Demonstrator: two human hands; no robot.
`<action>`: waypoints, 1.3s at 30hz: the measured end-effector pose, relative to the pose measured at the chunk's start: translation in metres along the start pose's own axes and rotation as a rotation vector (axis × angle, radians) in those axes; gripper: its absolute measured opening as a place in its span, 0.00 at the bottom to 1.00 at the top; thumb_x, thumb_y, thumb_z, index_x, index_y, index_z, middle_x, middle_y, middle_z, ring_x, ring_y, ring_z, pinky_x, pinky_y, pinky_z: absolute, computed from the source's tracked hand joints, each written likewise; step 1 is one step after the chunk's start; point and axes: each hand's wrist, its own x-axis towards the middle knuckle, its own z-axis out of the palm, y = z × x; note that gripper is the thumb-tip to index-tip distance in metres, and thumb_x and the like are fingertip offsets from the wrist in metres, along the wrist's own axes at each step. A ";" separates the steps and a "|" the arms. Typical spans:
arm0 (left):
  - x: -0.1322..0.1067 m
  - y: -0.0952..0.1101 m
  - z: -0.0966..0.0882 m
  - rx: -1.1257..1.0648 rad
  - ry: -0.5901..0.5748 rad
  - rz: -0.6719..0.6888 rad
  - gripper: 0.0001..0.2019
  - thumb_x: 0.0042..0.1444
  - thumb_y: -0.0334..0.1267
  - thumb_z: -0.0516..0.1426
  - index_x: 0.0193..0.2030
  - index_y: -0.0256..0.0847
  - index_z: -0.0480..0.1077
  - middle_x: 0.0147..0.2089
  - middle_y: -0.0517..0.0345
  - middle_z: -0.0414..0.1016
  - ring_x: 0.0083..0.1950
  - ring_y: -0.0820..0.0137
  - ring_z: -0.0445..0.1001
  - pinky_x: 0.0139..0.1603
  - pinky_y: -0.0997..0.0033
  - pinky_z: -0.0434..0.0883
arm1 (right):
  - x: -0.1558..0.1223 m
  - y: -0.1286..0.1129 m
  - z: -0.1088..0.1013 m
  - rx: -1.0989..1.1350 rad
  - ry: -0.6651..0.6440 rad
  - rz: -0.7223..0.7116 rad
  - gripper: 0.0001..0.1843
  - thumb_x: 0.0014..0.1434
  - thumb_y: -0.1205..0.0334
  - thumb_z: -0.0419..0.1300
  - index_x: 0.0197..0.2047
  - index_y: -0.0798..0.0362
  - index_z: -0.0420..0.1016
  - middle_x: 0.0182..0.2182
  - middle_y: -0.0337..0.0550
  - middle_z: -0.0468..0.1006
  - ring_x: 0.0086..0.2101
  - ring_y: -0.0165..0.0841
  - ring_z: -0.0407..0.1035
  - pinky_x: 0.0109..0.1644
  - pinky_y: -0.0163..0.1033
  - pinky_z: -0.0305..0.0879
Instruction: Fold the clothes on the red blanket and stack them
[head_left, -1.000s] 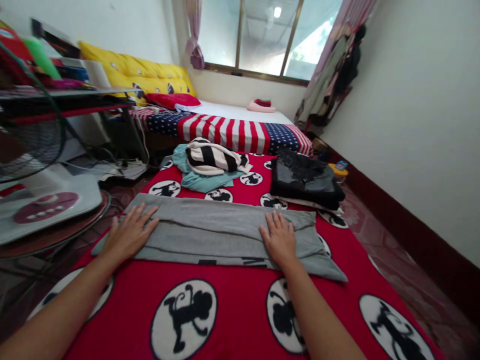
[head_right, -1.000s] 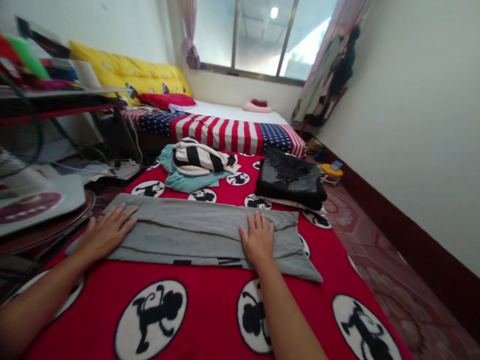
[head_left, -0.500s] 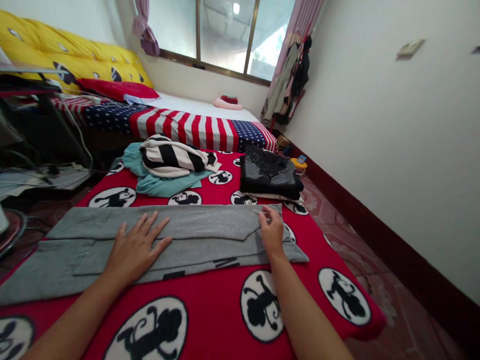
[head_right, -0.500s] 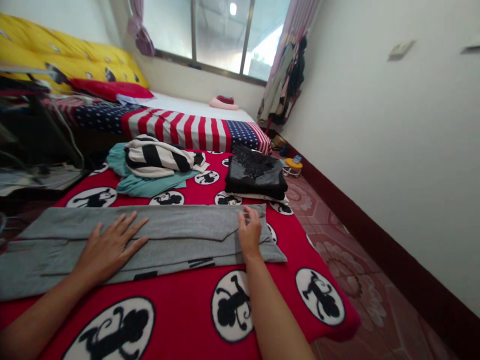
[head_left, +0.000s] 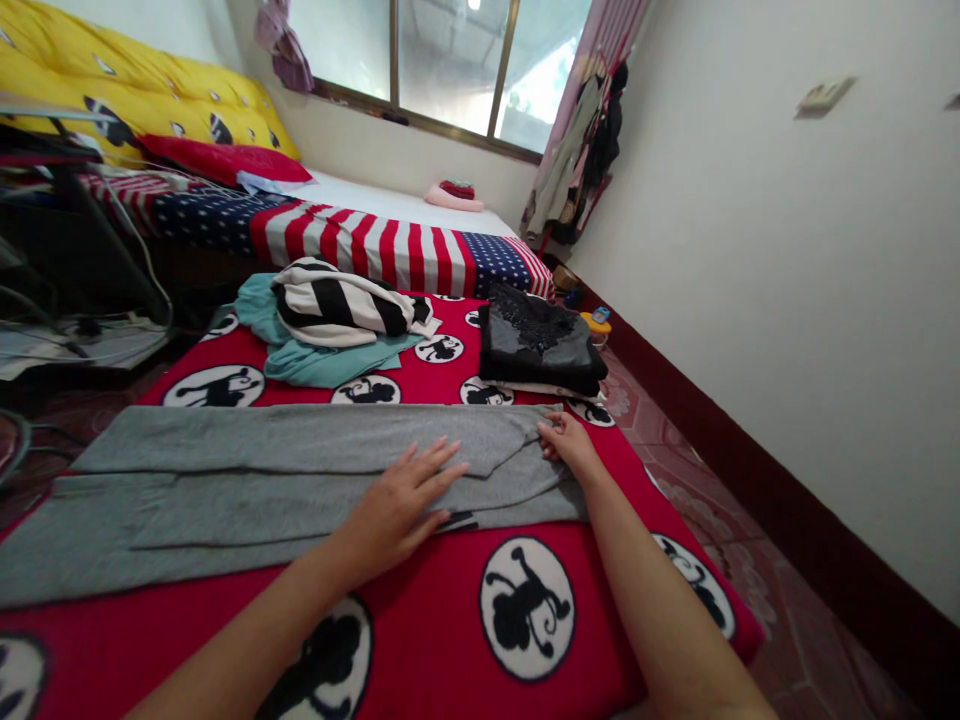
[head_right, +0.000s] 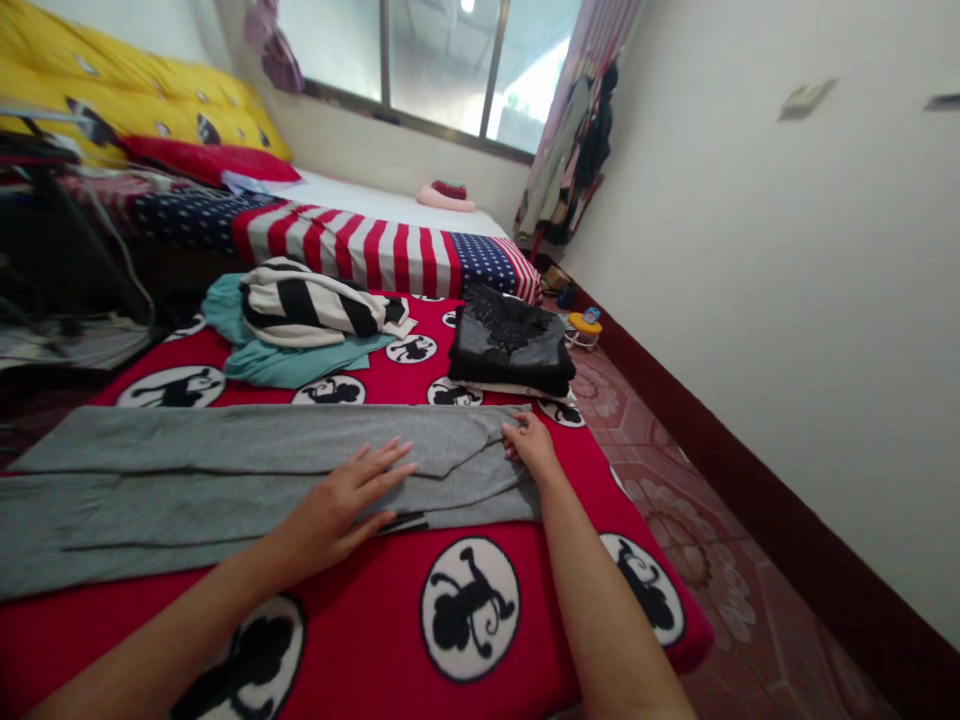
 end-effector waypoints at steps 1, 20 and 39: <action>0.016 0.011 0.008 -0.045 -0.010 0.025 0.27 0.63 0.35 0.52 0.69 0.47 0.54 0.72 0.51 0.54 0.73 0.62 0.51 0.70 0.49 0.54 | 0.000 0.000 0.000 -0.010 -0.003 0.009 0.14 0.57 0.61 0.62 0.45 0.55 0.67 0.17 0.31 0.72 0.14 0.26 0.67 0.16 0.26 0.59; 0.062 0.032 0.050 -0.124 0.024 -0.125 0.15 0.61 0.33 0.52 0.53 0.43 0.71 0.49 0.51 0.72 0.52 0.60 0.67 0.52 0.56 0.68 | 0.027 -0.009 -0.020 -0.617 0.220 -0.061 0.10 0.52 0.55 0.66 0.32 0.52 0.74 0.32 0.48 0.79 0.40 0.44 0.74 0.41 0.42 0.65; 0.028 -0.029 0.024 0.317 0.016 -0.587 0.27 0.64 0.50 0.47 0.67 0.43 0.61 0.72 0.48 0.55 0.72 0.47 0.52 0.67 0.38 0.50 | -0.050 -0.030 0.065 -0.511 -0.060 -0.552 0.22 0.65 0.50 0.53 0.57 0.50 0.74 0.60 0.48 0.71 0.60 0.39 0.63 0.64 0.47 0.56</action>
